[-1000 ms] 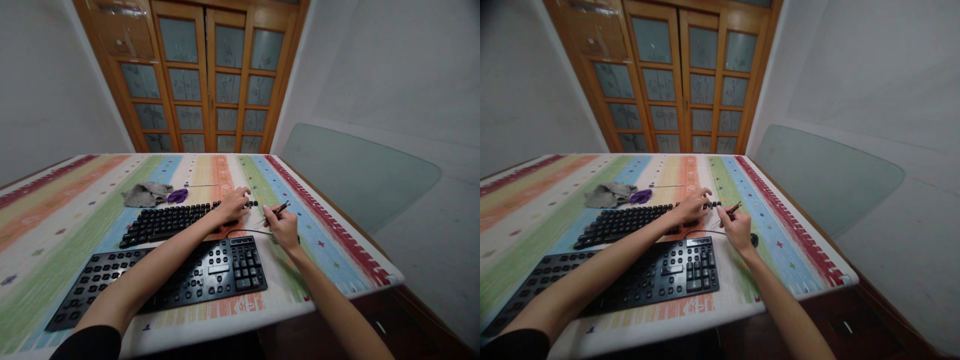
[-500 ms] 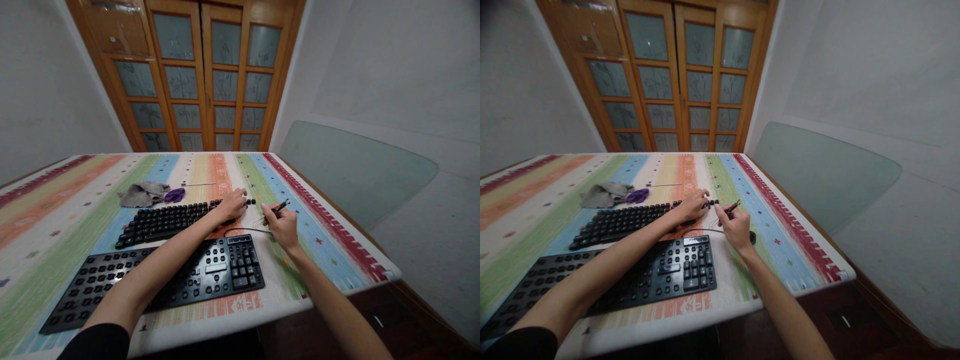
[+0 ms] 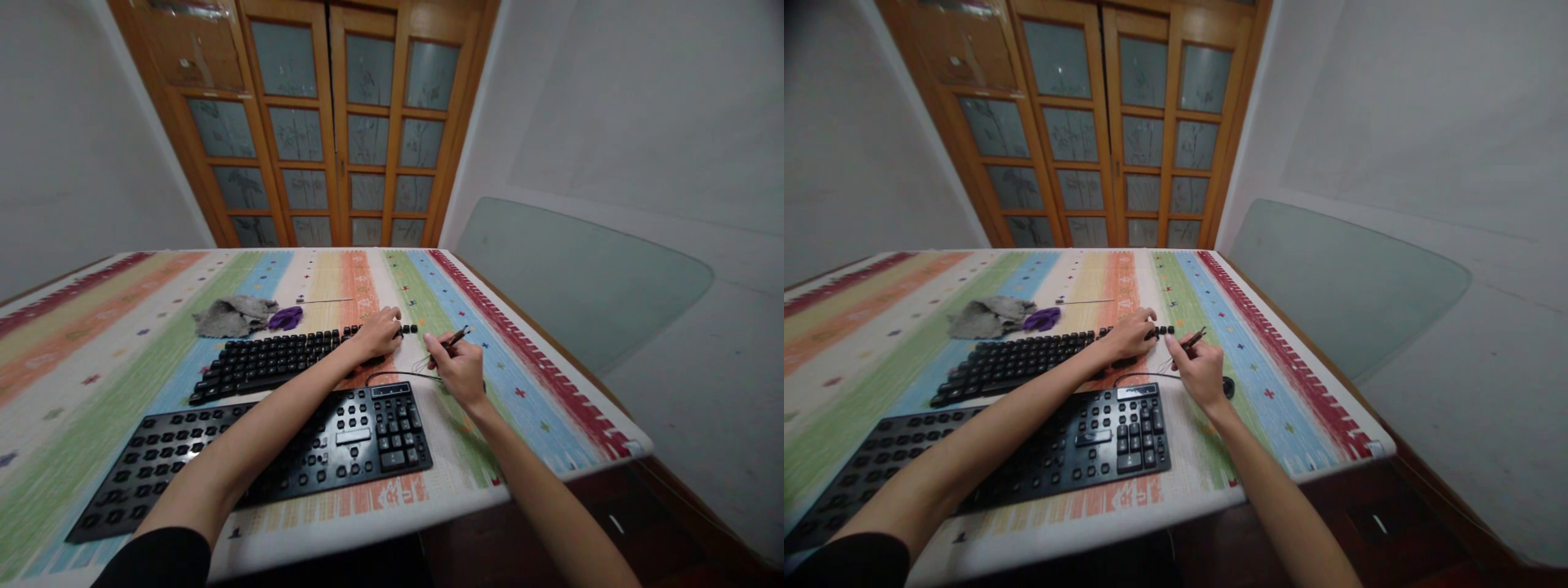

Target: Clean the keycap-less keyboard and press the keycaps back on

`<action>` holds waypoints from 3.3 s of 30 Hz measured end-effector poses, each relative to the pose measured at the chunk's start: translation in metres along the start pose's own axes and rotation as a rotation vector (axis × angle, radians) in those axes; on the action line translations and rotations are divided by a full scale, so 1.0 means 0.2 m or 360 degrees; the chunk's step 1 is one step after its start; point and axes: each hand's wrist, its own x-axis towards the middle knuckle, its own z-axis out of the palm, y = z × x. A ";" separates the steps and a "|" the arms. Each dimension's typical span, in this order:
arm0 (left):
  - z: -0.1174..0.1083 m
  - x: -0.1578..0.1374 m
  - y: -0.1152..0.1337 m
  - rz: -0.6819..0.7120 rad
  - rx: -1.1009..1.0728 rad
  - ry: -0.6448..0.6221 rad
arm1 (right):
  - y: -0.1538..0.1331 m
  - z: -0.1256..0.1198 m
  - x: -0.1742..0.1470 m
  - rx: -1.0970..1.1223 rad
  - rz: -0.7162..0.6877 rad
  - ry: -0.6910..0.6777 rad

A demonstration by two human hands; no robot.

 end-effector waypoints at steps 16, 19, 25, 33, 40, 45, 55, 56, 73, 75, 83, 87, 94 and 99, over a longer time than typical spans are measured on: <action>-0.18 -0.29 0.04 0.0114 -0.0140 0.0128 | -0.03 -0.01 -0.10 0.0122 -0.0070 -0.0562; -0.21 -0.37 0.07 0.0161 -0.0214 0.0061 | -0.03 -0.01 -0.13 0.0068 -0.0157 -0.0640; -0.30 -0.54 0.20 0.0241 -0.0422 -0.0111 | -0.03 -0.01 -0.17 -0.0021 -0.0289 -0.0619; -0.28 -0.68 0.31 0.0354 -0.0475 -0.0161 | 0.00 0.02 -0.20 0.0001 -0.0302 -0.0590; -0.27 -0.66 0.31 0.0312 -0.0418 -0.0199 | 0.00 0.04 -0.21 -0.0026 -0.0373 -0.0599; -0.28 -0.66 0.32 0.0321 -0.0408 -0.0205 | 0.00 0.05 -0.21 -0.0182 -0.0558 -0.0562; -0.28 -0.65 0.33 0.0349 -0.0384 -0.0172 | 0.00 0.08 -0.14 -0.0310 -0.0510 -0.0641; -0.28 -0.65 0.33 0.0348 -0.0377 -0.0174 | -0.01 0.08 -0.13 -0.0319 -0.0466 -0.0677; -0.28 -0.65 0.33 0.0351 -0.0318 -0.0200 | 0.01 0.13 -0.13 -0.0215 -0.0033 -0.0681; -0.28 -0.66 0.33 0.0339 -0.0330 -0.0210 | 0.04 0.13 -0.12 -0.0130 0.0104 -0.0693; -0.32 -0.62 0.33 0.0256 -0.0416 -0.0286 | 0.02 0.10 -0.08 0.0185 0.0194 -0.0638; -0.32 -0.55 0.31 0.0096 -0.0673 -0.0237 | -0.01 0.08 -0.06 0.0204 0.0090 -0.0611; -0.23 -0.45 0.32 -0.0054 -0.1480 -0.0108 | -0.02 0.05 -0.02 0.0252 0.0030 -0.0584; -0.20 -0.41 0.31 -0.0207 -0.1725 -0.0033 | 0.00 0.04 0.00 0.0281 0.0024 -0.0593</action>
